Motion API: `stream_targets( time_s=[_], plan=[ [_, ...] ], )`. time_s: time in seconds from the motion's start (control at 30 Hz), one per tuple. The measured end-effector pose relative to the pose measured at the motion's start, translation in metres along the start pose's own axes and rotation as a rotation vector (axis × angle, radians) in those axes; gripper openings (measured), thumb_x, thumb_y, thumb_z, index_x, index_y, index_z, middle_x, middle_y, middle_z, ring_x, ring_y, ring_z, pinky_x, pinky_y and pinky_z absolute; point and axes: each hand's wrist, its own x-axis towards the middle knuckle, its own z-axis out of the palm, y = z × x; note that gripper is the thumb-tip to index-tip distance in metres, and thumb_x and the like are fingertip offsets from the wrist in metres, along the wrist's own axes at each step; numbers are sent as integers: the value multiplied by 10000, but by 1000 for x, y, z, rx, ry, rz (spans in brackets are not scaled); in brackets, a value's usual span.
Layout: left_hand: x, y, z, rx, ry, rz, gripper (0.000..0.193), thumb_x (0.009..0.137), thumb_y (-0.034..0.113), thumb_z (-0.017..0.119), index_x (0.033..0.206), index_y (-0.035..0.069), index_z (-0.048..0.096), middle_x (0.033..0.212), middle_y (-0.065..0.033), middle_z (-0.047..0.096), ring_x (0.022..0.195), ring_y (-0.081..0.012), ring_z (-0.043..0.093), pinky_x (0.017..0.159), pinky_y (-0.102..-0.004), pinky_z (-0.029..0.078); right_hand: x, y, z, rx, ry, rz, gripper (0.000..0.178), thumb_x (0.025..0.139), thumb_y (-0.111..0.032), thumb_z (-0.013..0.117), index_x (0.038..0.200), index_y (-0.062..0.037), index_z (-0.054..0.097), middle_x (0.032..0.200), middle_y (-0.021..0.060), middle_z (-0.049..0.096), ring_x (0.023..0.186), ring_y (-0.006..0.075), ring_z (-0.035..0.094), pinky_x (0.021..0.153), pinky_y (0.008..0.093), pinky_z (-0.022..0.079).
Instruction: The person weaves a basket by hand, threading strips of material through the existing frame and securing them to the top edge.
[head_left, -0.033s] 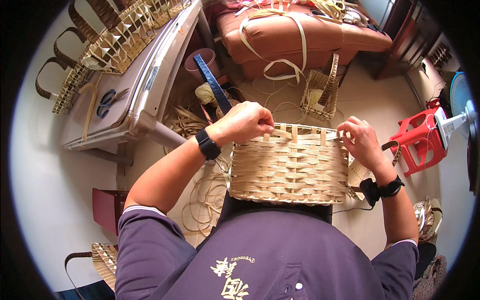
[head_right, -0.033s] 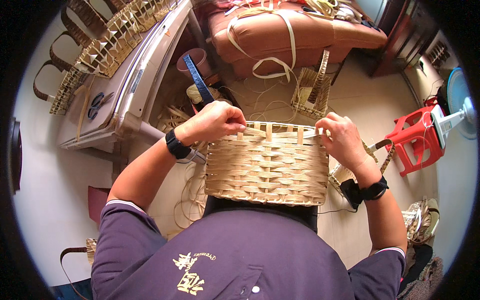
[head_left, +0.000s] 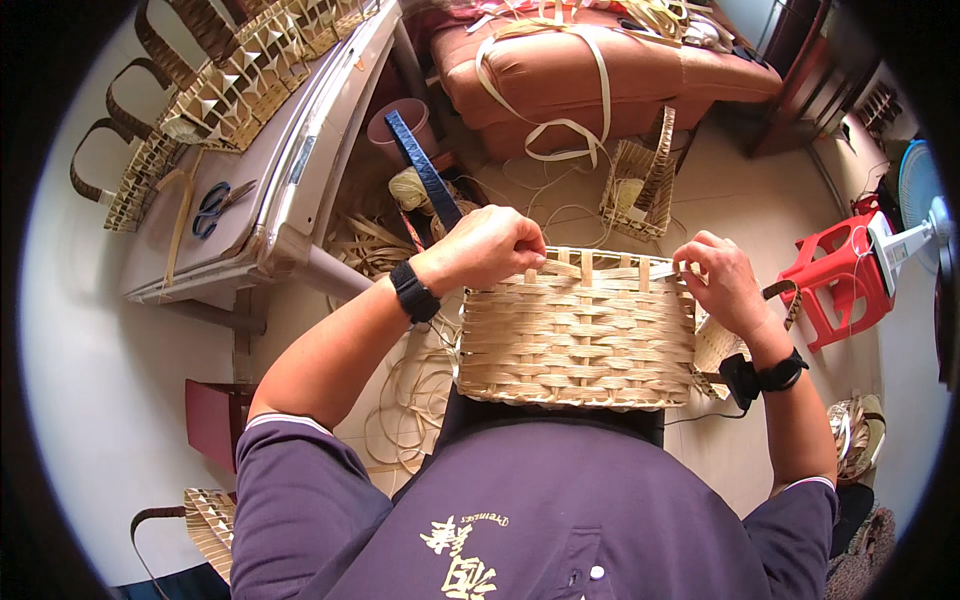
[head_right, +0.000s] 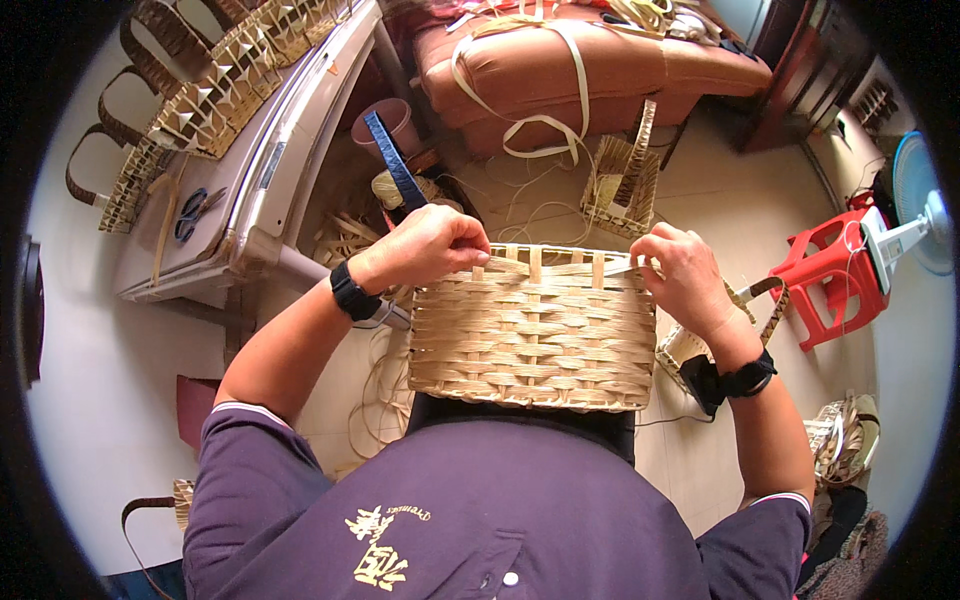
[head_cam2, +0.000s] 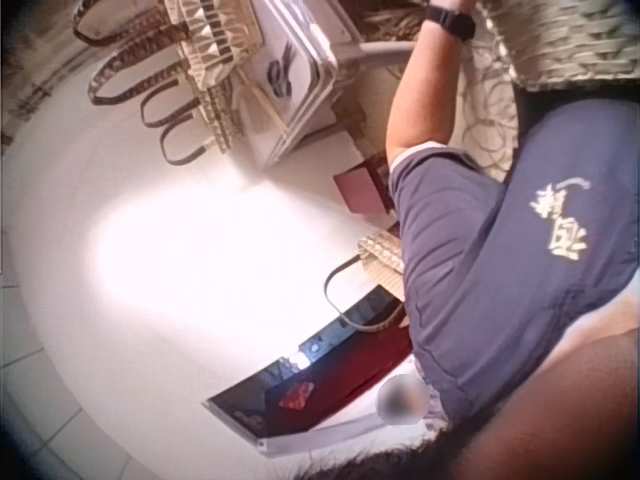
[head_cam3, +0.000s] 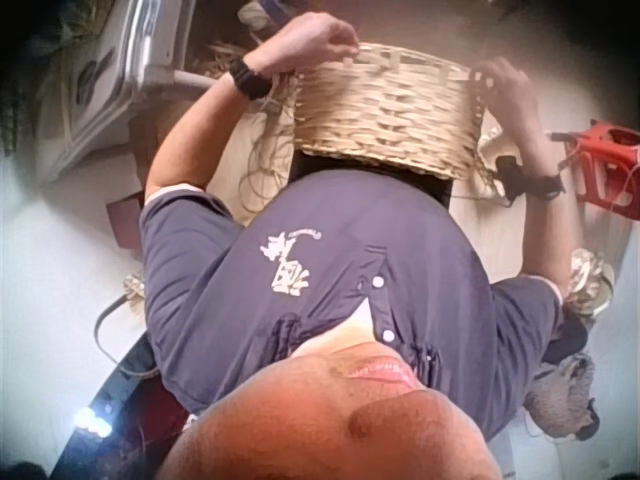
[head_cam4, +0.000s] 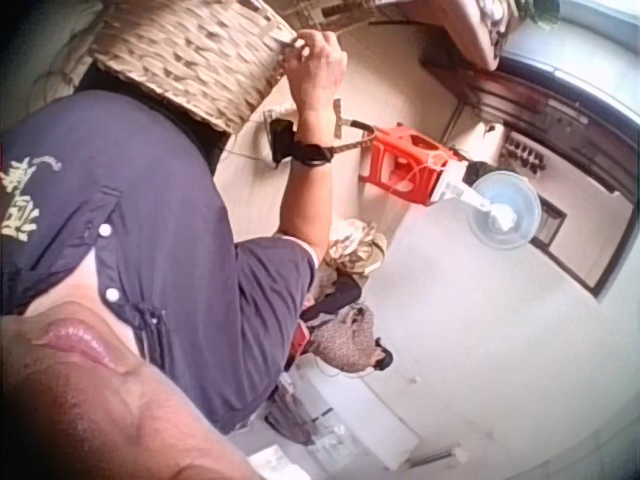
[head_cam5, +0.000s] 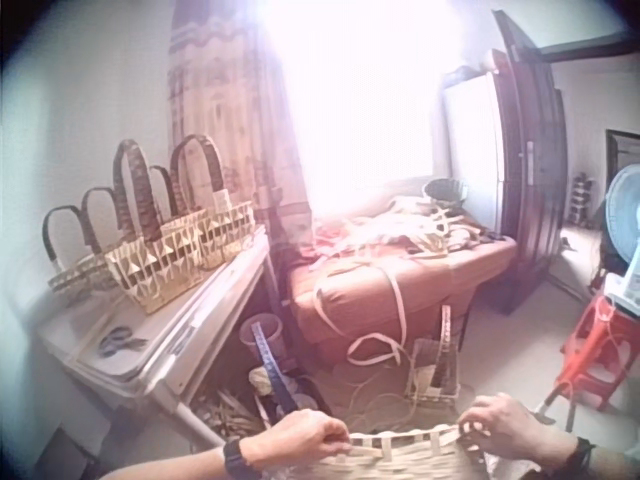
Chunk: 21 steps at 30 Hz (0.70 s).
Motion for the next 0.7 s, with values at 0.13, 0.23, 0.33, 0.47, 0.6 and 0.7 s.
stream_targets(
  time_s=[0.13, 0.23, 0.33, 0.47, 0.6, 0.7],
  plan=[
    [-2, -6, 4, 14, -5, -27, 184, 905, 160, 747, 977, -9, 758, 793, -185, 722, 715, -287, 716, 670, -371, 546, 3, 4, -3, 19, 27, -14, 105, 842, -42, 701, 940, -77, 718, 933, 98, 652, 858, 310, 638, 801, 407, 519],
    [-2, -8, 5, -2, -25, -57, 185, 908, 156, 740, 973, -16, 754, 788, -185, 724, 708, -274, 724, 668, -368, 549, 4, 8, -5, 40, 31, -47, 90, 846, -73, 704, 934, -90, 714, 962, 103, 660, 947, 334, 649, 855, 431, 529],
    [-2, -10, 6, 8, -34, -64, 187, 911, 152, 732, 972, -24, 749, 793, -187, 728, 709, -273, 725, 673, -366, 549, 5, 12, -6, 98, 1, -28, 102, 843, -78, 715, 945, -78, 711, 980, 104, 671, 921, 326, 673, 836, 420, 548],
    [-4, -10, 6, 31, -17, -35, 190, 910, 153, 736, 966, -27, 747, 785, -187, 725, 699, -272, 718, 668, -368, 545, 5, 23, -3, 151, -54, 8, 126, 838, -80, 720, 963, -66, 710, 978, 108, 673, 903, 297, 690, 817, 402, 558],
    [-5, -9, 5, 24, -33, -48, 187, 914, 152, 741, 963, -28, 744, 777, -182, 724, 684, -263, 710, 660, -368, 541, 5, 25, -5, 218, -130, 15, 166, 821, -54, 714, 987, -47, 713, 926, 110, 689, 870, 275, 690, 806, 381, 557],
    [-5, -8, 4, -11, -47, -69, 182, 924, 150, 738, 965, -27, 742, 765, -164, 727, 671, -238, 704, 653, -361, 538, 8, 29, -5, 238, -127, 14, 201, 808, -27, 701, 1009, -36, 710, 915, 104, 699, 852, 261, 685, 800, 369, 554]
  ],
)
